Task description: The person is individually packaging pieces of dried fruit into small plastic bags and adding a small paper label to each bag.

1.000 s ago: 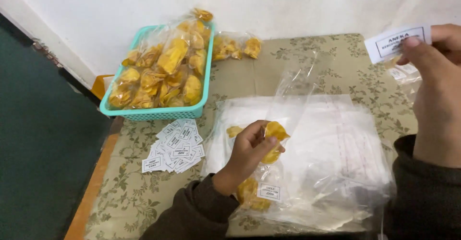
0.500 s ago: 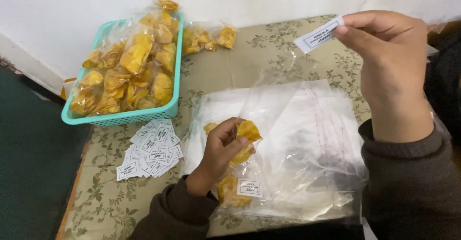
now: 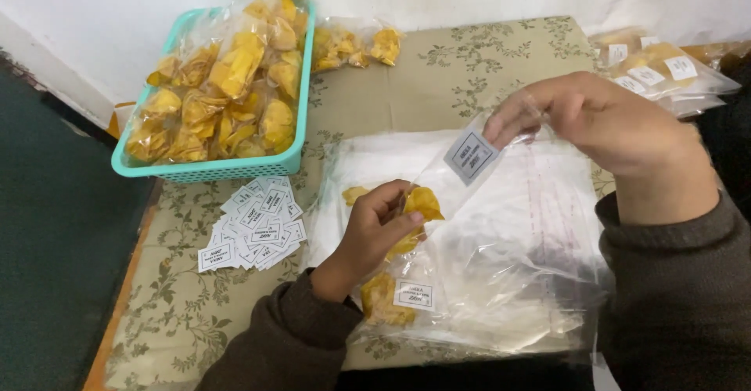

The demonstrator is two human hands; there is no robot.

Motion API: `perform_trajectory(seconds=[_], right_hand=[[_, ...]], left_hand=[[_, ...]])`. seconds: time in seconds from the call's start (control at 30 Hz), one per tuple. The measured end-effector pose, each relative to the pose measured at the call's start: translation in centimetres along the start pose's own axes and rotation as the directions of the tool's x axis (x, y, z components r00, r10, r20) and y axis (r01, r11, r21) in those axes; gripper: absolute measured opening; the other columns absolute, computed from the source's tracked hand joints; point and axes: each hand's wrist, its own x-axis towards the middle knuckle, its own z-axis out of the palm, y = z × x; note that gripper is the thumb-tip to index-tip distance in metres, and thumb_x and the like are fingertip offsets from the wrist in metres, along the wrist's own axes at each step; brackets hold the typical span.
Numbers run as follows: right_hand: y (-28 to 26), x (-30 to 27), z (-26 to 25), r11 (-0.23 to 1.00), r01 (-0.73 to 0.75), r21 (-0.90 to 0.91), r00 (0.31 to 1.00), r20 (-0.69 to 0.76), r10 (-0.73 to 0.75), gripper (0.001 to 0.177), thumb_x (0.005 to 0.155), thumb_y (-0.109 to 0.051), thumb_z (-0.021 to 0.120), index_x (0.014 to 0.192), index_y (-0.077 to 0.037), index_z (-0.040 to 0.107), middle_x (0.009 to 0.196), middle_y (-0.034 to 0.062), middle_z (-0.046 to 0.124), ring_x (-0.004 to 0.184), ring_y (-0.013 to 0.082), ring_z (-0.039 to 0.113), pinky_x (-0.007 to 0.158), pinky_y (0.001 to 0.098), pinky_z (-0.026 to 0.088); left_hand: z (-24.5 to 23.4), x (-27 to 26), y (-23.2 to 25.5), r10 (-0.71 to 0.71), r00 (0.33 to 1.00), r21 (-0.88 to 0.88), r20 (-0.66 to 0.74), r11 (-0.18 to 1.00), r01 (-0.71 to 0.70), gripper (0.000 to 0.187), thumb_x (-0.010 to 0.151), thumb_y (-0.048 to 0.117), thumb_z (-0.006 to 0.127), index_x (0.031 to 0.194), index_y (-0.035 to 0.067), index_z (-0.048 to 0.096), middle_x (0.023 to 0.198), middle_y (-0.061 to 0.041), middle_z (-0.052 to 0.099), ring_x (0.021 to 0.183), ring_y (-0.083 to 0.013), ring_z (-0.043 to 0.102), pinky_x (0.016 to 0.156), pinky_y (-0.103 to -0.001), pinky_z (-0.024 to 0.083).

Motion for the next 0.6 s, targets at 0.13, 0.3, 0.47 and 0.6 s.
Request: perform_trajectory(seconds=[0.13, 0.3, 0.47, 0.6], right_hand=[[-0.4, 0.4, 0.4, 0.956, -0.036, -0.290, 0.981, 0.170, 0.088, 0.053, 0.080, -0.056, 0.061, 0.115, -0.021, 0.080, 0.114, -0.0007, 0.084, 0.108, 0.0180, 0.078, 0.094, 0.0351, 0.057], [-0.1, 1.3, 1.9, 0.912, -0.123, -0.391, 0.981, 0.090, 0.171, 0.038, 0.067, -0.031, 0.089, 0.105, -0.029, 0.087, 0.113, -0.0088, 0.087, 0.113, 0.0124, 0.069, 0.087, 0.0336, 0.053], [0.2, 2.3, 3.1, 0.948, -0.167, -0.269, 0.973, 0.107, 0.202, 0.037, 0.072, -0.019, 0.088, 0.109, -0.024, 0.084, 0.103, -0.0037, 0.085, 0.097, 0.0140, 0.078, 0.087, 0.0314, 0.060], [2.6, 1.9, 1.1, 0.981, 0.029, -0.192, 0.986, 0.164, 0.003, 0.036, 0.077, -0.021, 0.083, 0.113, -0.019, 0.082, 0.101, -0.0010, 0.082, 0.095, 0.0142, 0.076, 0.087, 0.0330, 0.058]], left_hand=[[0.1, 0.1, -0.2, -0.038, 0.999, 0.050, -0.011, 0.998, 0.039, 0.019, 0.092, 0.013, 0.068, 0.107, 0.001, 0.066, 0.087, -0.003, 0.064, 0.076, -0.0101, 0.061, 0.069, -0.027, 0.063], [0.2, 0.0, 0.3, -0.022, 0.999, 0.240, -0.028, 0.970, 0.028, 0.015, 0.093, 0.016, 0.070, 0.105, 0.008, 0.069, 0.077, 0.007, 0.052, 0.065, -0.0047, 0.042, 0.058, -0.022, 0.034], [0.3, 0.0, 0.6, -0.019, 0.999, 0.300, -0.050, 0.953, 0.033, 0.020, 0.092, 0.018, 0.071, 0.110, 0.008, 0.070, 0.079, 0.007, 0.053, 0.067, -0.0062, 0.044, 0.062, -0.024, 0.037], [0.4, 0.2, 0.8, -0.157, 0.985, 0.029, -0.069, 0.987, 0.160, 0.025, 0.093, 0.016, 0.066, 0.113, 0.002, 0.068, 0.092, -0.004, 0.065, 0.083, -0.0120, 0.061, 0.076, -0.031, 0.066]])
